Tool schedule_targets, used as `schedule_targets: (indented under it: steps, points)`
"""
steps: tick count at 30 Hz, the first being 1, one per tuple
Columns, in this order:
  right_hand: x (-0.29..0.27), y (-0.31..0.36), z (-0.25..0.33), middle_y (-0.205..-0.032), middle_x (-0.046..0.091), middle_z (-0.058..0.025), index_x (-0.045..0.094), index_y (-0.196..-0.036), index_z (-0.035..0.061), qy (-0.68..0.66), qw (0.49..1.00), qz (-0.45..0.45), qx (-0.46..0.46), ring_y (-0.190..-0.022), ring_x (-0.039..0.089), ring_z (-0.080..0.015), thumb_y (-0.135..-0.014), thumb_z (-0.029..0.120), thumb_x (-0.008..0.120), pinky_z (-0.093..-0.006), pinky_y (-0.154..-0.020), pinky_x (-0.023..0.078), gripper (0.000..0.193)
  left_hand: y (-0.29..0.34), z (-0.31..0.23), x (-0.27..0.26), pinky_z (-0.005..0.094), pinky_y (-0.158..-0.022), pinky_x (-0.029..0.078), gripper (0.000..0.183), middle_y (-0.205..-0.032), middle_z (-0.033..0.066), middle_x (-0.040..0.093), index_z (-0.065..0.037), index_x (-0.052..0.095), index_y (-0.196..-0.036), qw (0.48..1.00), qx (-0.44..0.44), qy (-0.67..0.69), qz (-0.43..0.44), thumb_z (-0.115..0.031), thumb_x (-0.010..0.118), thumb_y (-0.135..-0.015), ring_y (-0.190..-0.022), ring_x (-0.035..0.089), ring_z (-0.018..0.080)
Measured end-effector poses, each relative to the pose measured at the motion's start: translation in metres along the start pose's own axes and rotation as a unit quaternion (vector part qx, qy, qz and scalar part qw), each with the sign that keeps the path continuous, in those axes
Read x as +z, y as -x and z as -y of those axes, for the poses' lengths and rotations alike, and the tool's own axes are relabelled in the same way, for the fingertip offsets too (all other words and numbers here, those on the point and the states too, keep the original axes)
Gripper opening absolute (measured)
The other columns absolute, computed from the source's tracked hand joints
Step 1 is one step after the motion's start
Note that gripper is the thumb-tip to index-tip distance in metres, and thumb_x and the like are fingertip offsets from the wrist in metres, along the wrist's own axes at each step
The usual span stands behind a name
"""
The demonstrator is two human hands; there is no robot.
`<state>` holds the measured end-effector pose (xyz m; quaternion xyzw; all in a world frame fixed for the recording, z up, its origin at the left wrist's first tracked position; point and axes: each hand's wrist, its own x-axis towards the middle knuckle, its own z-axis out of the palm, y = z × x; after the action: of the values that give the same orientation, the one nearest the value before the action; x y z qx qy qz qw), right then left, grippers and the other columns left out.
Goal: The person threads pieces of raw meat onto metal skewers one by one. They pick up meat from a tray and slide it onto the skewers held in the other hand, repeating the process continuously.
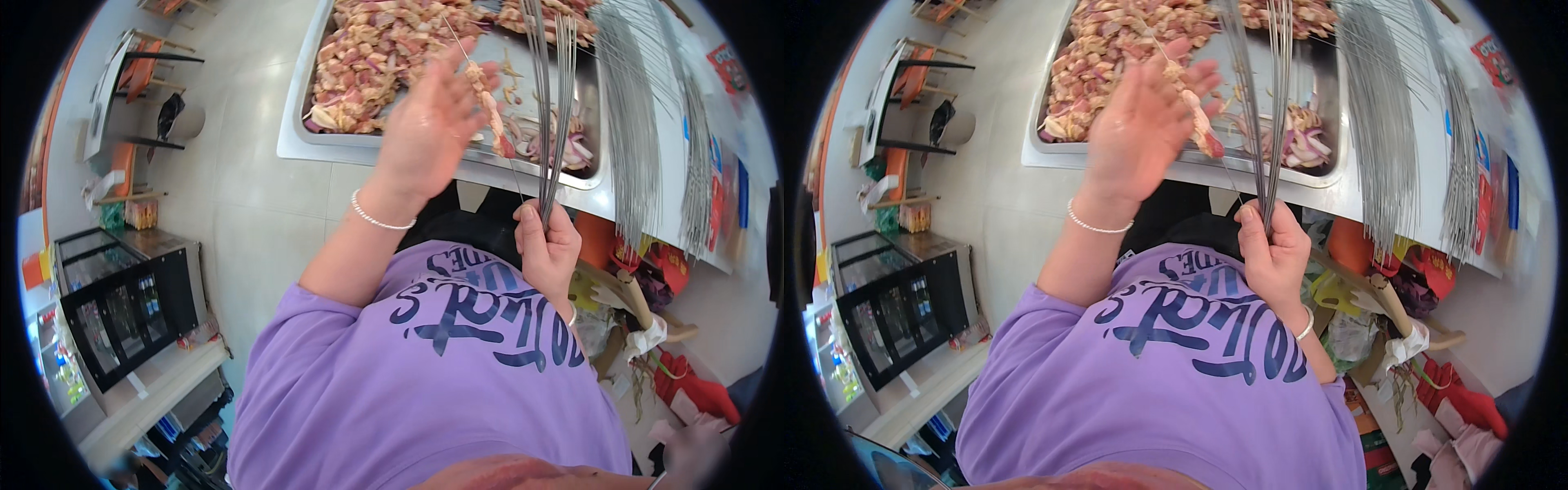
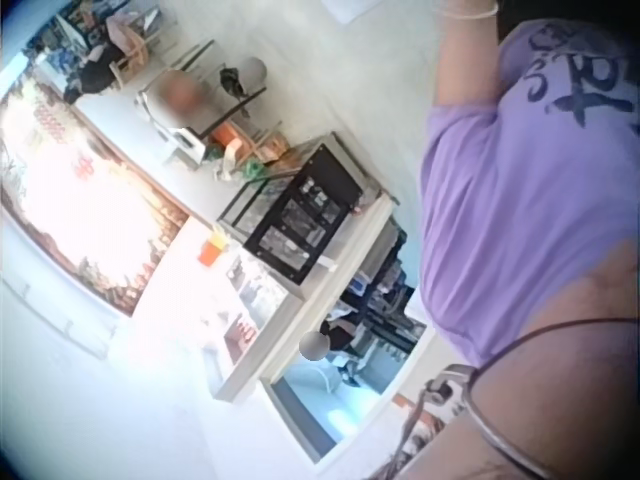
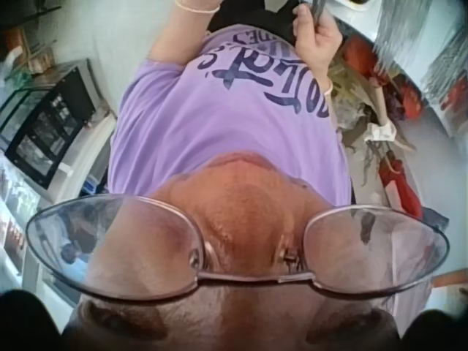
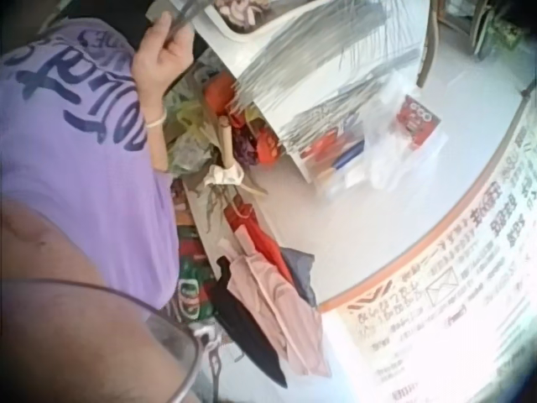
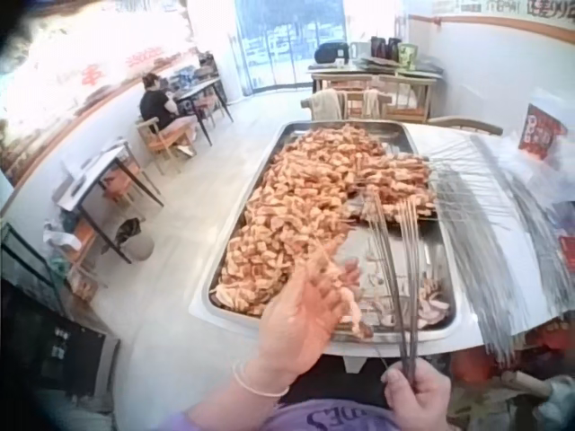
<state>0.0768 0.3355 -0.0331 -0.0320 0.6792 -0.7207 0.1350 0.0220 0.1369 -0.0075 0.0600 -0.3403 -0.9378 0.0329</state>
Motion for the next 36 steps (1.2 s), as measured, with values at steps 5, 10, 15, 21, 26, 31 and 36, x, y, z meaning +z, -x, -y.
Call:
schedule_targets:
  steps: [5, 10, 15, 21, 26, 31, 36]
  points:
    - [-0.008, -0.002, -0.004, -0.064, 0.05, 0.0005, 0.064, -0.091, -0.0016, 0.151, 0.98, -0.063, -0.11, -0.057, 0.041, -0.0042, -0.092, 0.004, 0.065, -0.0205, -0.053, 0.036, 0.006, 0.009, -0.01, -0.004, 0.0367, -0.097, 0.045, 0.043, -0.132, 0.0152, 0.055, 0.001, 0.048, -0.135, 0.99, 0.043, -0.137, -0.009, -0.028, 0.037, -0.106, -0.114, 0.056, 0.021]
    - [-0.008, 0.0, -0.002, -0.065, 0.052, -0.0019, 0.064, -0.092, -0.0019, 0.186, 0.971, -0.073, -0.134, -0.057, 0.043, -0.0046, -0.09, 0.004, 0.067, -0.0209, -0.053, 0.037, 0.007, 0.009, -0.008, -0.011, 0.0291, -0.09, 0.047, 0.025, -0.123, 0.0094, 0.063, -0.004, 0.06, -0.12, 0.995, 0.043, -0.086, 0.035, -0.019, 0.048, -0.103, -0.1, 0.059, 0.0119]
    - [-0.013, 0.0, -0.004, -0.065, 0.053, 0.0013, 0.064, -0.094, -0.0022, 0.199, 0.968, -0.056, -0.14, -0.056, 0.045, -0.0033, -0.094, 0.004, 0.063, -0.0191, -0.051, 0.036, 0.006, 0.008, -0.006, -0.009, 0.0264, -0.087, 0.048, 0.021, -0.118, 0.0078, 0.065, -0.003, 0.062, -0.116, 0.995, 0.055, -0.082, 0.032, -0.014, 0.054, -0.101, -0.096, 0.06, 0.0109]
    - [-0.01, 0.001, -0.004, -0.062, 0.051, 0.0014, 0.064, -0.091, -0.001, 0.152, 0.982, -0.053, -0.097, -0.055, 0.043, -0.0024, -0.092, 0.006, 0.065, -0.0195, -0.051, 0.035, 0.007, 0.008, -0.008, -0.015, 0.0263, -0.086, 0.048, 0.019, -0.106, 0.0058, 0.067, -0.002, 0.065, -0.112, 0.99, 0.074, -0.11, 0.042, -0.014, 0.055, -0.1, -0.095, 0.06, 0.0109]
    - [-0.007, 0.003, -0.002, -0.061, 0.05, 0.0047, 0.062, -0.09, -0.0009, 0.073, 0.996, -0.013, -0.041, -0.053, 0.043, -0.0007, -0.096, 0.007, 0.06, -0.0183, -0.048, 0.033, 0.01, 0.009, -0.011, -0.015, 0.03, -0.087, 0.049, 0.023, -0.105, 0.0083, 0.066, 0.0, 0.064, -0.114, 0.994, 0.072, -0.085, 0.015, -0.017, 0.053, -0.102, -0.096, 0.061, 0.0151]
    - [-0.006, 0.003, 0.0, -0.061, 0.05, 0.0045, 0.059, -0.089, -0.0013, 0.052, 0.998, 0.019, -0.012, -0.052, 0.043, -0.0008, -0.098, 0.008, 0.057, -0.0187, -0.047, 0.031, 0.013, 0.01, -0.017, -0.006, 0.0383, -0.097, 0.049, 0.037, -0.119, 0.0188, 0.064, 0.002, 0.054, -0.129, 0.994, 0.034, -0.104, 0.005, -0.023, 0.042, -0.105, -0.115, 0.061, 0.0272]
    - [-0.007, 0.002, 0.001, -0.061, 0.049, 0.0041, 0.059, -0.09, -0.0015, 0.031, 0.999, 0.026, 0.001, -0.052, 0.042, -0.0011, -0.099, 0.008, 0.056, -0.0181, -0.047, 0.03, 0.014, 0.009, -0.02, -0.002, 0.0404, -0.101, 0.048, 0.044, -0.123, 0.0212, 0.062, 0.003, 0.045, -0.137, 0.994, 0.033, -0.103, -0.009, -0.026, 0.037, -0.105, -0.118, 0.06, 0.0309]
